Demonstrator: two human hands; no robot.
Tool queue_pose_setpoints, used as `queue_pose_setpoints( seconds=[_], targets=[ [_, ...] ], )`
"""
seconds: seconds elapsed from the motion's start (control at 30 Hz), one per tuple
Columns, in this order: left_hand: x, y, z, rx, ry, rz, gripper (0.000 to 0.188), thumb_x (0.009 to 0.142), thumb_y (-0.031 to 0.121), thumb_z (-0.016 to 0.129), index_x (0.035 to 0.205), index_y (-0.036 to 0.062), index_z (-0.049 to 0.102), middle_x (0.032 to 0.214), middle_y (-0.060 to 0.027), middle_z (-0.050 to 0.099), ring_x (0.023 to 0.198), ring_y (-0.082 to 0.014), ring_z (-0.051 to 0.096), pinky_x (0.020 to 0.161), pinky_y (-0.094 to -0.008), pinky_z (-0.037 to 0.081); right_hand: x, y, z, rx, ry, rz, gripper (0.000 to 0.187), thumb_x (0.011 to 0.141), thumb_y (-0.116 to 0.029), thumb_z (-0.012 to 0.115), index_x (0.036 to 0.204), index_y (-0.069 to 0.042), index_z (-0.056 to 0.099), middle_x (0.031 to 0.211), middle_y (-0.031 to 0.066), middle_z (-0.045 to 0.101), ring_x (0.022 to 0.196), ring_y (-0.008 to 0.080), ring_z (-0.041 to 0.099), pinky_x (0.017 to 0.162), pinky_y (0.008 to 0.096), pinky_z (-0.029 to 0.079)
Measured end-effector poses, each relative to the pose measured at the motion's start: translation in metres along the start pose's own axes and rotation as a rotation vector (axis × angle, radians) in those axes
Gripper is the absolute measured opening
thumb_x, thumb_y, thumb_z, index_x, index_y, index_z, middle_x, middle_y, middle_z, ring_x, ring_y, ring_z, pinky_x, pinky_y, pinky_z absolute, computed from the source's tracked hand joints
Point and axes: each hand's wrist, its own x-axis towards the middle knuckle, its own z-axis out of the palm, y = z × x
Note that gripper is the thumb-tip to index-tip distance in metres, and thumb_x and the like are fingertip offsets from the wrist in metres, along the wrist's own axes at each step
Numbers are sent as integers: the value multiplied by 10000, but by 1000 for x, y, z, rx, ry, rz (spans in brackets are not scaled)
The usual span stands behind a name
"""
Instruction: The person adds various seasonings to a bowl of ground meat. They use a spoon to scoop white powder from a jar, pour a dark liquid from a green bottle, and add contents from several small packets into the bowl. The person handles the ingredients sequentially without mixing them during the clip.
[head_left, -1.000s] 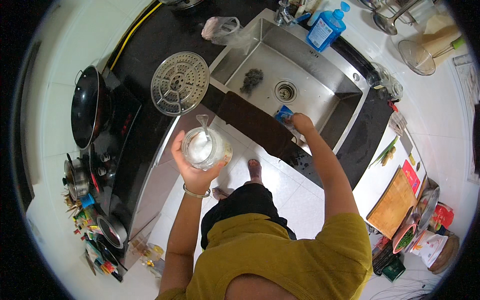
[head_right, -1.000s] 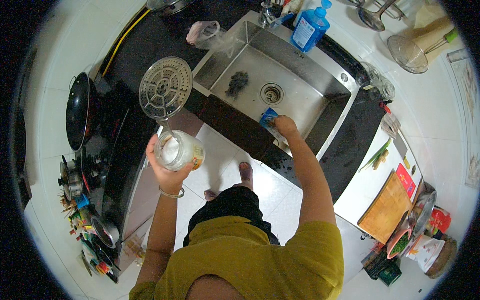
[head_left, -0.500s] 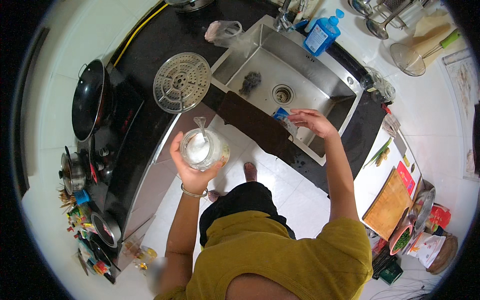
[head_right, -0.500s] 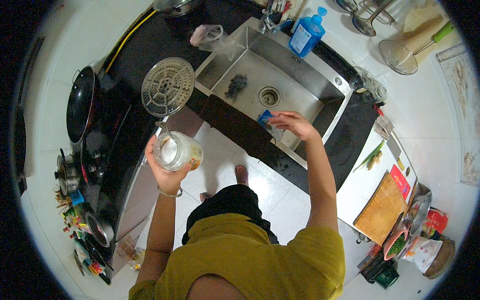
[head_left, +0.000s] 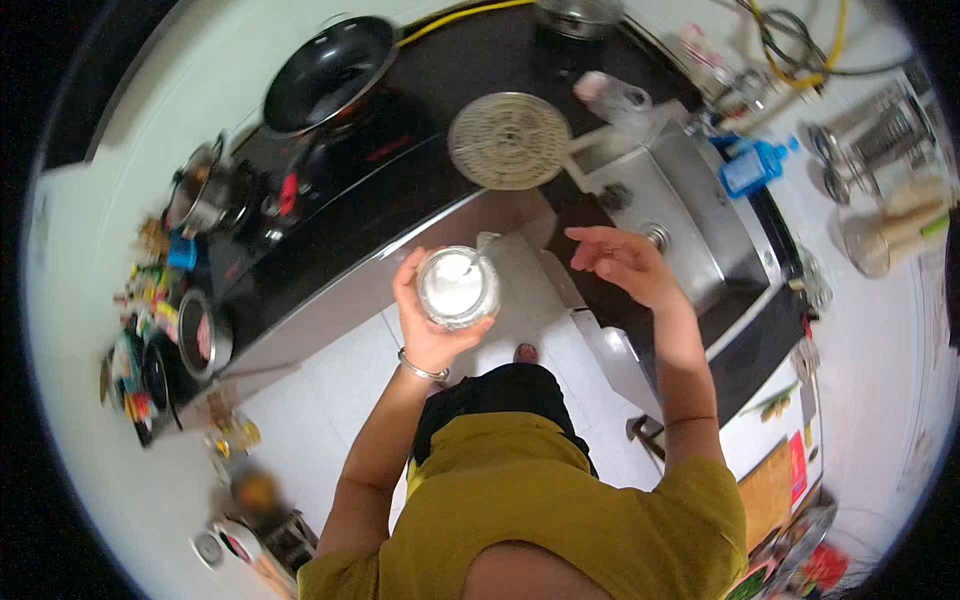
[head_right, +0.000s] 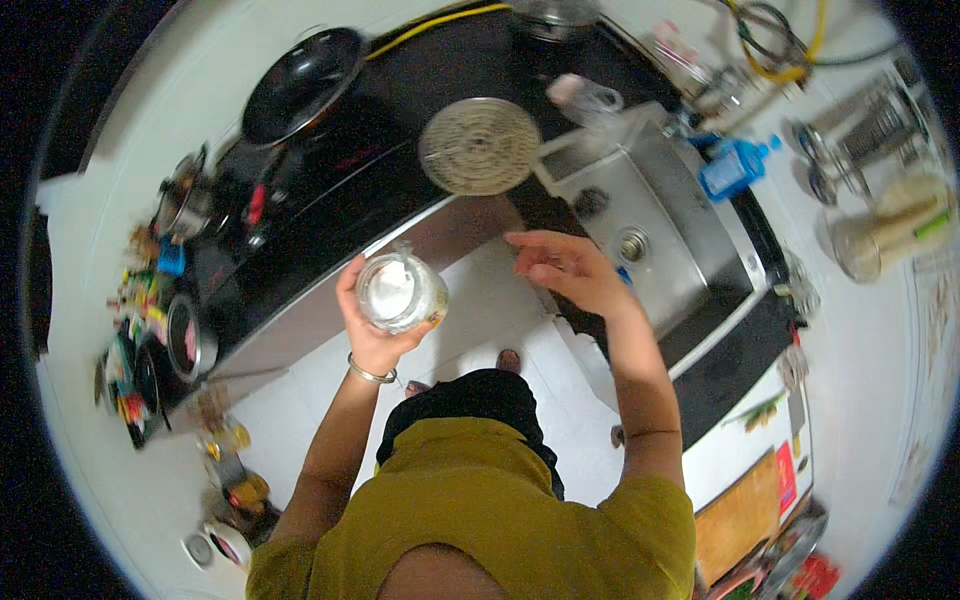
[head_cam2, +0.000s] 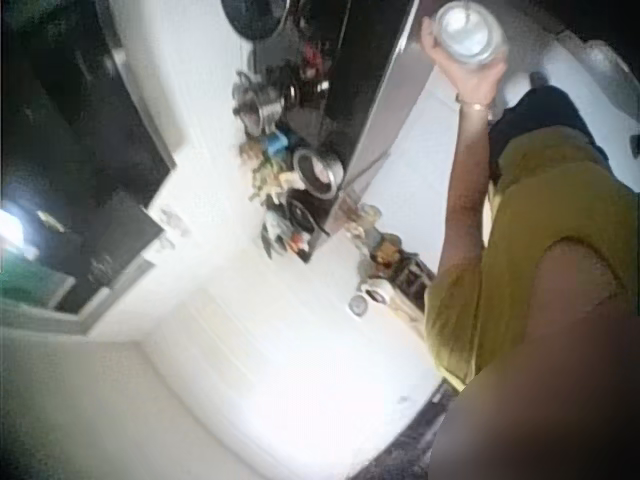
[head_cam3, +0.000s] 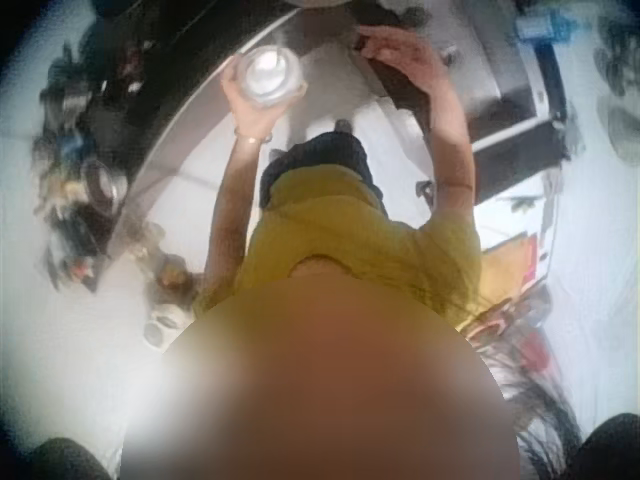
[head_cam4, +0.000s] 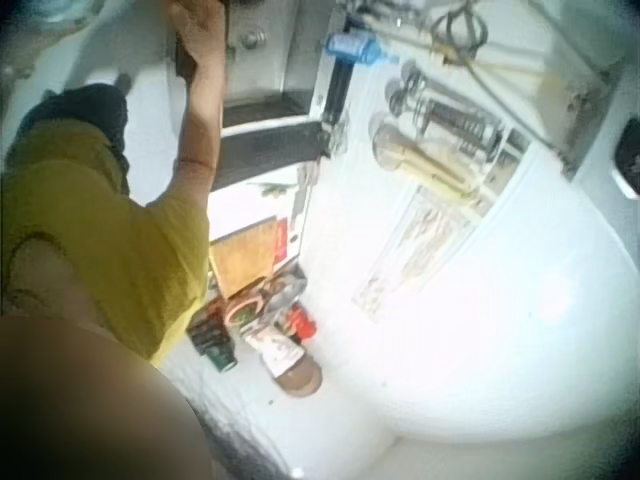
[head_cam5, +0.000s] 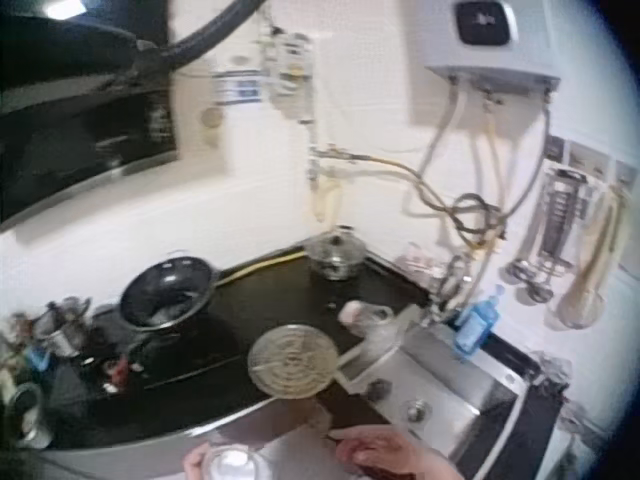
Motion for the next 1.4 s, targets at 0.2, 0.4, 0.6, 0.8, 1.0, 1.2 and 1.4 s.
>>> queue_pose_setpoints(
  seconds=[0.2,0.4,0.6,0.8,1.0,1.2,1.4],
  targets=[
    [-57,15,-116,112,227,52,1030,509,146,861,1314,45,227,1242,-152,414,1161,-252,456,998,-367,374,110,-36,201,-371,-271,-177,274,838,-147,631,1093,-53,602,770,37,607,685,95,542,629,258,448],
    [-134,48,-261,383,501,20,1040,498,167,859,1316,37,229,1241,-167,426,1148,-261,468,980,-371,390,168,-6,392,-556,-563,-390,174,859,-181,572,862,-15,624,729,143,606,631,272,591,586,328,458],
    [-203,69,-412,511,695,-24,1022,496,160,849,1310,25,248,1237,-168,432,1131,-265,481,971,-365,398,212,10,556,-521,-733,-561,125,835,-58,542,858,31,627,792,127,617,672,250,607,606,316,478],
    [-226,70,-503,516,784,-41,1012,509,215,850,1308,24,259,1231,-163,428,1135,-266,472,975,-383,396,252,30,652,-451,-776,-583,152,836,-56,521,841,46,633,786,137,633,654,242,624,605,308,498],
    [-203,45,-577,655,832,-104,1001,495,195,834,1307,6,281,1213,-167,448,1119,-280,484,964,-367,391,327,73,706,-310,-673,-227,314,913,-166,490,727,33,645,596,98,624,489,126,584,493,252,474],
    [-173,15,-655,748,749,-154,1019,521,267,847,1307,8,252,1231,-171,434,1139,-278,475,984,-393,377,412,111,750,-65,-595,199,352,954,-245,463,767,17,604,571,58,565,437,88,500,391,203,385],
    [-155,-12,-709,675,830,-196,1019,515,229,848,1303,20,236,1227,-179,436,1143,-279,474,987,-393,377,482,128,785,76,-493,343,355,943,-265,472,769,15,603,569,65,566,419,101,500,376,211,381]
  ],
)
